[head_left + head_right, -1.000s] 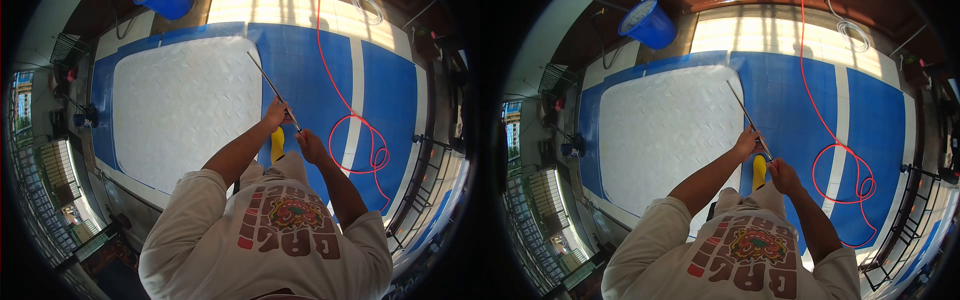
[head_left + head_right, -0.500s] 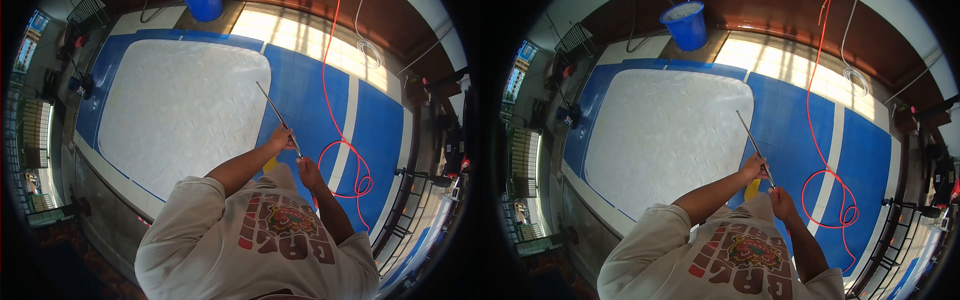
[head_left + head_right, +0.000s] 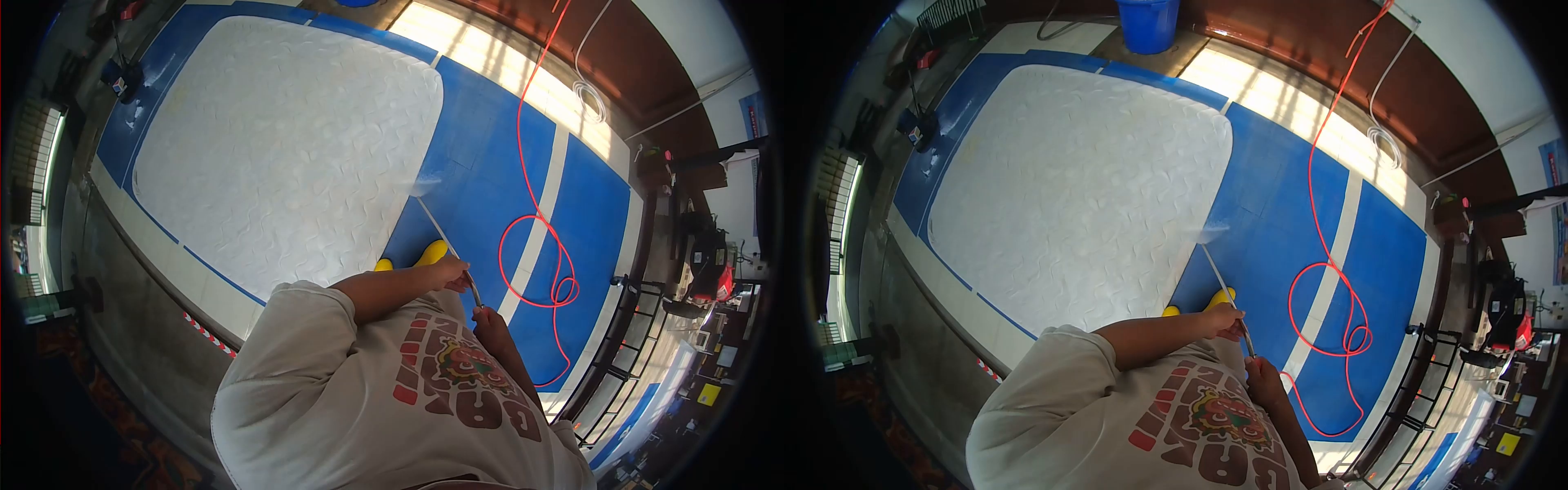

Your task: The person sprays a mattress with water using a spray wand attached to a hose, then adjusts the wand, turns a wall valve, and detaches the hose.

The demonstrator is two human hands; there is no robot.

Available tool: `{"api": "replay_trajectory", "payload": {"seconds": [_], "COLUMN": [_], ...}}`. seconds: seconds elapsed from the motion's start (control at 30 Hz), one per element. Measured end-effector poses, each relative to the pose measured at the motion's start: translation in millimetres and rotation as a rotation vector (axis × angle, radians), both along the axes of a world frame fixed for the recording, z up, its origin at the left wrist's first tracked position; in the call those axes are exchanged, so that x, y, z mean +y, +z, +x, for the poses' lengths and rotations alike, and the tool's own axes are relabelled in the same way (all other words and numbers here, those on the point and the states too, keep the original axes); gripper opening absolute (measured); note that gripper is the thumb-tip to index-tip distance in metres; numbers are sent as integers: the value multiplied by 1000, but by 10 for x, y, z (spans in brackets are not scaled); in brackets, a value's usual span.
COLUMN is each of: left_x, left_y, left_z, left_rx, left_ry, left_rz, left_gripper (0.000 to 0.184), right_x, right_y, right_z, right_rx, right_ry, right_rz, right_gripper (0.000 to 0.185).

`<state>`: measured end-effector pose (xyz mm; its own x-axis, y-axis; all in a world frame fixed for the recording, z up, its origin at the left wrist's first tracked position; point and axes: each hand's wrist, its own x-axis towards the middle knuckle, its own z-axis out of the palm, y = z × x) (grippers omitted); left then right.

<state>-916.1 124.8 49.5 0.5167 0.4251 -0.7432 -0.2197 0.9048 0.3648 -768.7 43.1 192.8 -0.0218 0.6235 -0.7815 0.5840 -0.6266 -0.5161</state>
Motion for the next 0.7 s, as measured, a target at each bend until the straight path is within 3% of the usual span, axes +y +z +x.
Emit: {"api": "replay_trajectory", "payload": {"seconds": [0.1, 0.27, 0.43, 0.57, 0.7], "left_x": [-252, -264, -450, -999, -1816], "left_y": [-63, 210, 379, 407, 177], "left_z": [88, 28, 157, 362, 679], "left_rx": [-41, 92, 120, 165, 141], "left_ry": [-15, 180, 320, 327, 284], "left_rz": [-125, 104, 355, 360, 168], "left_gripper": [22, 27, 47, 45, 40], "right_x": [-258, -399, -770, -1291, -2006], "right_y": [-59, -251, -511, -685, -622], "right_z": [122, 32, 165, 591, 1087], "right_rx": [-17, 181, 286, 271, 188], "right_ry": [21, -84, -80, 23, 192], "right_rz": [49, 107, 373, 441, 399], "right_gripper": [35, 30, 25, 26, 29]}}
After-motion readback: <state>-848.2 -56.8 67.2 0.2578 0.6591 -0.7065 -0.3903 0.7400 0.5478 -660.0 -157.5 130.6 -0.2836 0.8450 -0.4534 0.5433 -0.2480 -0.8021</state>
